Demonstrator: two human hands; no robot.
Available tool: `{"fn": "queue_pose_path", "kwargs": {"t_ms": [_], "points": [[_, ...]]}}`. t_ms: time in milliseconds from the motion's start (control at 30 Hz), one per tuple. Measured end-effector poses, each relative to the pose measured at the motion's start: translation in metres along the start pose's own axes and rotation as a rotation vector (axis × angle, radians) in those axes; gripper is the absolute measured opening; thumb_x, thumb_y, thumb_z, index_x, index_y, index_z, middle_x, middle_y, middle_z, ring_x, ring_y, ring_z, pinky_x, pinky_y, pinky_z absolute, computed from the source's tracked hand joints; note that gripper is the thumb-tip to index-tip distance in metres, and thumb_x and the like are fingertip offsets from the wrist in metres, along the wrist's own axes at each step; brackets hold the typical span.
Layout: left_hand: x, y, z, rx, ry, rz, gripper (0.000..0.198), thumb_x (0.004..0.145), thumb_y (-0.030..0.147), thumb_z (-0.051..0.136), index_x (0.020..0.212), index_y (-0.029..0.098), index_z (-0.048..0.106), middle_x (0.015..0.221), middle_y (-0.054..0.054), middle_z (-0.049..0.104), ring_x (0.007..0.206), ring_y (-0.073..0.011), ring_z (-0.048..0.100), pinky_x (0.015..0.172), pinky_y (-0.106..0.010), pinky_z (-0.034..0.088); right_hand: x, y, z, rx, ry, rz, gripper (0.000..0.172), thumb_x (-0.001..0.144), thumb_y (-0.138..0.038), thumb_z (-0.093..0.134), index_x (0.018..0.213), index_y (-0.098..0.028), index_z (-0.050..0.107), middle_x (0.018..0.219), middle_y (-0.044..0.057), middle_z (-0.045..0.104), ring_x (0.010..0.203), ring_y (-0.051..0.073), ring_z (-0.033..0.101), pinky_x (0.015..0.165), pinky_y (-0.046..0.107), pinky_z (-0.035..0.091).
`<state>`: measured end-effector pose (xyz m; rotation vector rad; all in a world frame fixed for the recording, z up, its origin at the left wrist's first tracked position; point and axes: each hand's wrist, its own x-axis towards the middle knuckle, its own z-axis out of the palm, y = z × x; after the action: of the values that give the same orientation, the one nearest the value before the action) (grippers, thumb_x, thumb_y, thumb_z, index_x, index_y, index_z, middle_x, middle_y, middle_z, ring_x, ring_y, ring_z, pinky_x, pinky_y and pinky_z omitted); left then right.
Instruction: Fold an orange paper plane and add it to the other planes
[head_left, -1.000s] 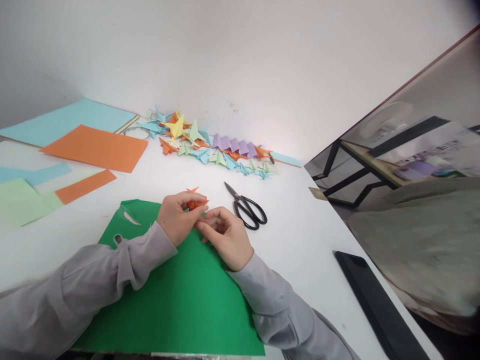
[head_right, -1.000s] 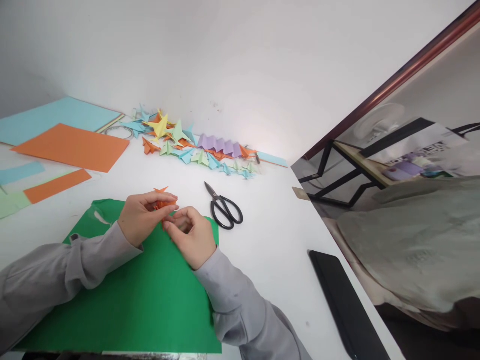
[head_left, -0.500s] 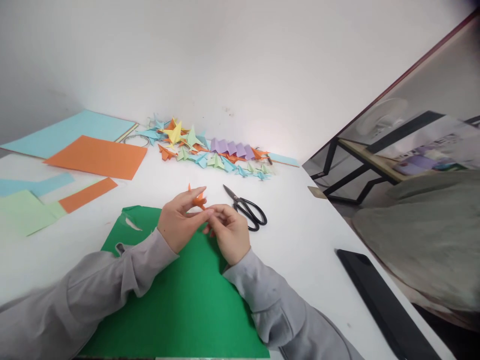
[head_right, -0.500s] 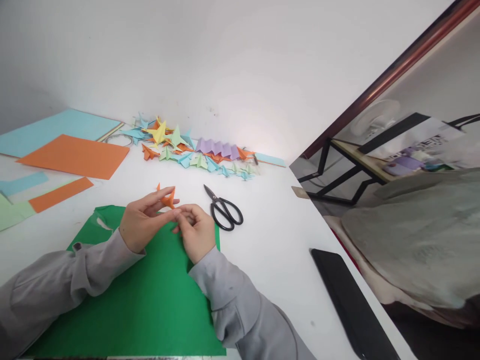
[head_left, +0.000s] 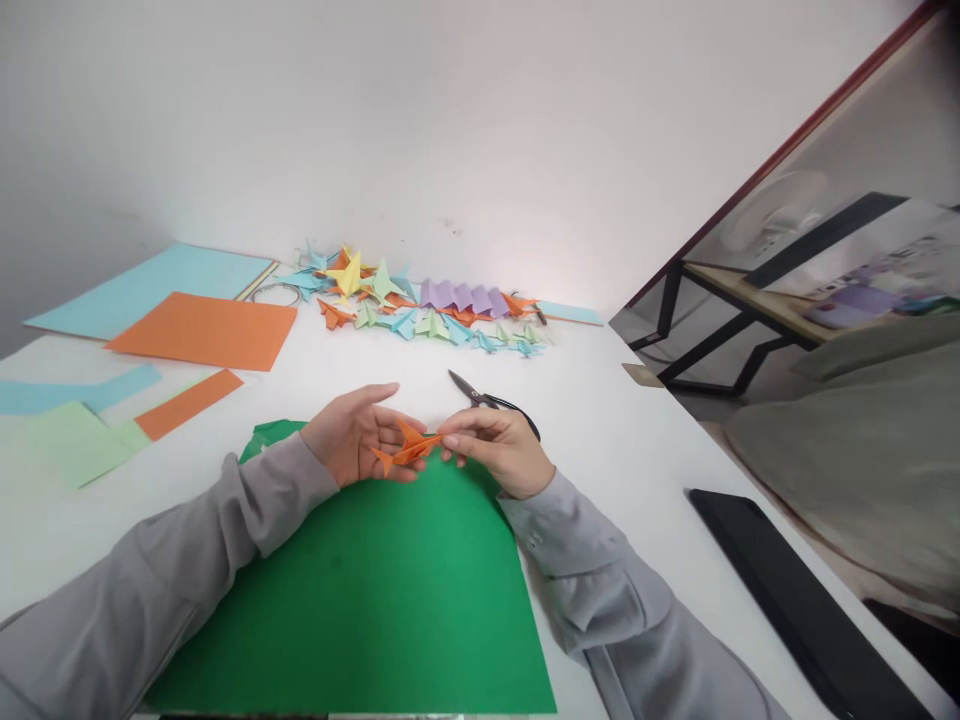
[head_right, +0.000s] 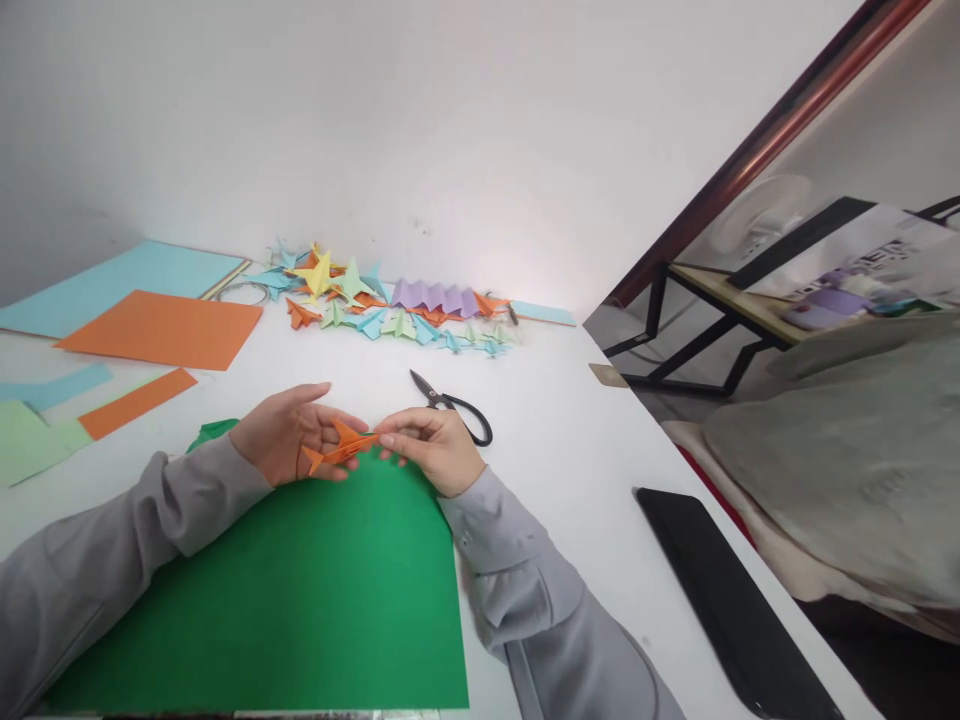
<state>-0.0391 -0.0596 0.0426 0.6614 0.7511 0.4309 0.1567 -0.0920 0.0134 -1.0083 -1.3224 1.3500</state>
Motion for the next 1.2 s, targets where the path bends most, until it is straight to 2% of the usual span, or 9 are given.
{"fn": "queue_pose_path", "kwargs": {"t_ms": [167, 400, 500, 633, 800, 933, 1067, 1133, 1200], "points": [[0.003, -0.011, 0.001, 0.142, -0.12, 0.004, 0.026, 0.063, 0.029, 0.07, 0.078, 0.008, 0.069, 0.076, -0.009, 0.069, 0.061, -0.016, 0.064, 0.056, -0.026, 0.054, 0.003, 0.002, 0.0, 0.107, -0.07, 0.03, 0.018, 0.061, -0.029, 0.076, 0.07, -0.015, 0.068, 0.055, 0.0, 0.066, 0.049, 0.009, 0.059, 0.043, 0.018, 0.044], [0.005, -0.023, 0.013, 0.239, -0.043, 0.14, 0.021, 0.066, 0.027, 0.071, 0.072, 0.008, 0.063, 0.064, -0.004, 0.064, 0.05, -0.012, 0.06, 0.048, -0.026, 0.053, 0.003, 0.002, 0.0, 0.111, -0.13, 0.014, 0.02, 0.065, -0.031, 0.073, 0.074, -0.014, 0.066, 0.056, 0.0, 0.064, 0.049, 0.008, 0.057, 0.043, 0.017, 0.045], [0.005, -0.027, 0.018, 0.243, 0.022, 0.235, 0.026, 0.064, 0.026, 0.073, 0.08, 0.011, 0.058, 0.063, -0.002, 0.064, 0.051, -0.0136, 0.061, 0.047, -0.027, 0.053, 0.003, 0.004, 0.0, 0.118, -0.131, 0.013, 0.02, 0.067, -0.03, 0.071, 0.076, -0.014, 0.065, 0.055, -0.001, 0.063, 0.048, 0.008, 0.056, 0.043, 0.017, 0.044], [0.003, -0.029, 0.02, 0.234, 0.019, 0.366, 0.042, 0.065, 0.024, 0.072, 0.101, 0.018, 0.05, 0.071, -0.001, 0.066, 0.059, -0.0165, 0.064, 0.05, -0.031, 0.056, 0.004, 0.007, 0.001, 0.157, -0.094, 0.02, 0.019, 0.067, -0.029, 0.07, 0.078, -0.015, 0.063, 0.055, -0.001, 0.063, 0.048, 0.008, 0.057, 0.042, 0.017, 0.043], [0.001, -0.026, 0.019, 0.249, -0.017, 0.382, 0.027, 0.064, 0.024, 0.072, 0.086, 0.013, 0.061, 0.072, -0.003, 0.066, 0.059, -0.0154, 0.064, 0.052, -0.03, 0.056, 0.005, 0.006, 0.004, 0.195, -0.02, 0.0, 0.023, 0.063, -0.026, 0.072, 0.079, -0.016, 0.058, 0.057, -0.004, 0.061, 0.047, 0.009, 0.057, 0.038, 0.017, 0.042], [0.0, -0.024, 0.019, 0.231, -0.025, 0.334, 0.029, 0.057, 0.019, 0.075, 0.083, 0.013, 0.066, 0.075, -0.004, 0.067, 0.063, -0.0169, 0.064, 0.052, -0.031, 0.056, 0.005, 0.006, 0.004, 0.175, -0.005, 0.0, 0.024, 0.064, -0.027, 0.071, 0.078, -0.017, 0.055, 0.056, -0.004, 0.06, 0.047, 0.009, 0.057, 0.038, 0.017, 0.042], [0.001, -0.024, 0.018, 0.325, -0.008, 0.345, 0.025, 0.057, 0.019, 0.076, 0.08, 0.012, 0.07, 0.07, -0.004, 0.067, 0.063, -0.0158, 0.063, 0.054, -0.03, 0.056, 0.006, 0.008, 0.003, 0.113, -0.001, -0.01, 0.025, 0.065, -0.031, 0.07, 0.078, -0.017, 0.054, 0.057, -0.004, 0.058, 0.046, 0.009, 0.054, 0.039, 0.019, 0.042], [0.001, -0.025, 0.018, 0.36, 0.037, 0.378, 0.023, 0.058, 0.021, 0.076, 0.078, 0.012, 0.07, 0.064, -0.003, 0.066, 0.06, -0.0146, 0.062, 0.054, -0.03, 0.056, 0.004, 0.007, 0.003, 0.025, 0.026, -0.063, 0.024, 0.067, -0.033, 0.069, 0.08, -0.017, 0.055, 0.062, -0.003, 0.057, 0.05, 0.01, 0.054, 0.039, 0.02, 0.042], [0.002, -0.024, 0.018, 0.362, 0.086, 0.401, 0.024, 0.057, 0.022, 0.077, 0.078, 0.012, 0.071, 0.061, -0.002, 0.065, 0.057, -0.0142, 0.062, 0.054, -0.03, 0.057, 0.0, 0.005, 0.005, -0.134, 0.107, -0.177, 0.02, 0.072, -0.031, 0.065, 0.084, -0.018, 0.058, 0.07, 0.0, 0.058, 0.058, 0.011, 0.055, 0.043, 0.021, 0.043]]}}
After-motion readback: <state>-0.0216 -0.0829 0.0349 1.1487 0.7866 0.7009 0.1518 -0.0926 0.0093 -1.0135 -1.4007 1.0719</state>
